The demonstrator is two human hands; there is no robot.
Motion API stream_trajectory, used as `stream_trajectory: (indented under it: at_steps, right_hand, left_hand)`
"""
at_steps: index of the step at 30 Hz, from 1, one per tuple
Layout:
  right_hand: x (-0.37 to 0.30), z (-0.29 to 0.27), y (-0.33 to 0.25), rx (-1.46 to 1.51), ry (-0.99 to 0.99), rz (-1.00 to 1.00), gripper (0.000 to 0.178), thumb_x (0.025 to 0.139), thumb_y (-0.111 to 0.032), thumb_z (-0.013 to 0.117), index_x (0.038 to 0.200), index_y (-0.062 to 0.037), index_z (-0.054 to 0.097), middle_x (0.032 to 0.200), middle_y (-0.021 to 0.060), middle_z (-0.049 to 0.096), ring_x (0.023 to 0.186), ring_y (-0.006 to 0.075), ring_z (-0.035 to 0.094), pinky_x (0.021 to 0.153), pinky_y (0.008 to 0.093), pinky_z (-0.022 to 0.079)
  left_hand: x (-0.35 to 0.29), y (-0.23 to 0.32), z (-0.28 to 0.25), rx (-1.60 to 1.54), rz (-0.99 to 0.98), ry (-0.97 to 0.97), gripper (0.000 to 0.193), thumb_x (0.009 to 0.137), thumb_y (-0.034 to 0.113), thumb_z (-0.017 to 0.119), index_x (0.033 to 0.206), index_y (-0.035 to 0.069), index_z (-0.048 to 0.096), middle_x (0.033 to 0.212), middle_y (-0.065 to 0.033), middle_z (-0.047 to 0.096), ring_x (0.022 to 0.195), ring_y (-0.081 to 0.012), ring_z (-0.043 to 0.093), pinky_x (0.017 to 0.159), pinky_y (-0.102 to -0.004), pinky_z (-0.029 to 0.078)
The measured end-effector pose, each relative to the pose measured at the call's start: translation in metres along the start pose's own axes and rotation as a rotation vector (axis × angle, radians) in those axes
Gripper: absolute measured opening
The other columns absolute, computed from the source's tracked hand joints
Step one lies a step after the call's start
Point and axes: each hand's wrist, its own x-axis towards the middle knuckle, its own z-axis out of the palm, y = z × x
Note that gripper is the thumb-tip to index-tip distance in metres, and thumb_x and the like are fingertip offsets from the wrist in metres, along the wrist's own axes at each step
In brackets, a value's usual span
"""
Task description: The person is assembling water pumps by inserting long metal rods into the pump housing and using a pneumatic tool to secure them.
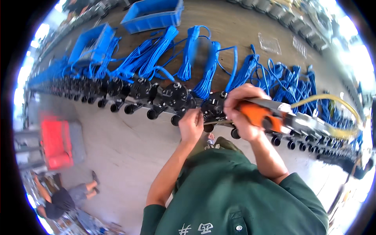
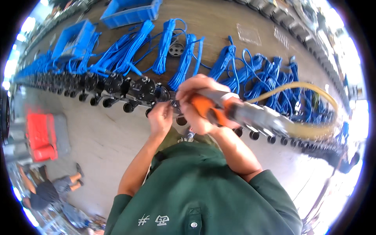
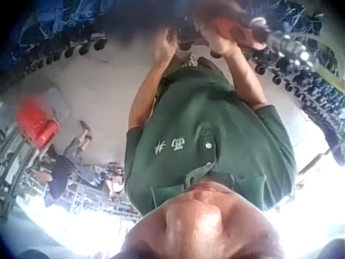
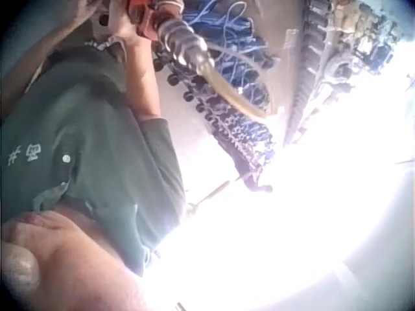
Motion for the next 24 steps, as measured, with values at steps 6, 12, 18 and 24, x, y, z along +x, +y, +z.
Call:
stream_trajectory:
  at_steps: [6, 12, 18, 24]
  right_hand:
    - [-0.011, -0.061, -0.034, -0.043, 0.332, -0.057, 0.027, 0.083, 0.001, 0.066, 0.105, -0.0009, 0.052, 0.085, 0.0119, 0.054, 0.054, 0.0150, 0.052, 0.056, 0.0329, 0.050]
    - [-0.053, -0.071, -0.041, -0.243, 0.672, 0.116, 0.028, 0.087, -0.003, 0.069, 0.108, -0.0028, 0.051, 0.086, 0.0121, 0.055, 0.057, 0.0149, 0.053, 0.057, 0.0325, 0.052]
    - [-0.072, -0.054, -0.037, -0.429, 1.002, 0.386, 0.027, 0.078, 0.004, 0.063, 0.104, -0.0002, 0.055, 0.084, 0.0127, 0.060, 0.064, 0.0175, 0.059, 0.064, 0.0324, 0.054]
    - [-0.053, -0.026, -0.027, -0.395, 1.298, 0.409, 0.027, 0.068, 0.007, 0.064, 0.095, 0.0034, 0.065, 0.076, 0.0128, 0.069, 0.068, 0.0216, 0.066, 0.068, 0.0317, 0.055]
  left_hand:
    - [0.169, 0.101, -0.021, 0.131, 0.234, -0.487, 0.011, 0.088, 0.006, 0.070, 0.094, -0.003, 0.073, 0.082, -0.0121, 0.070, 0.068, -0.0197, 0.066, 0.063, -0.0307, 0.051]
    - [0.231, 0.026, 0.115, 0.137, 0.842, -1.478, 0.021, 0.082, 0.008, 0.069, 0.101, 0.003, 0.074, 0.098, -0.0206, 0.073, 0.091, -0.0376, 0.070, 0.078, -0.0437, 0.057]
    - [0.206, -0.006, 0.194, 0.027, 1.214, -1.968, 0.040, 0.076, 0.000, 0.065, 0.115, 0.006, 0.072, 0.106, -0.0122, 0.073, 0.099, -0.0307, 0.069, 0.085, -0.0402, 0.057]
    - [0.214, 0.004, 0.218, -0.061, 1.330, -2.108, 0.033, 0.075, -0.001, 0.064, 0.107, 0.004, 0.072, 0.113, -0.0108, 0.073, 0.102, -0.0292, 0.069, 0.087, -0.0389, 0.057]
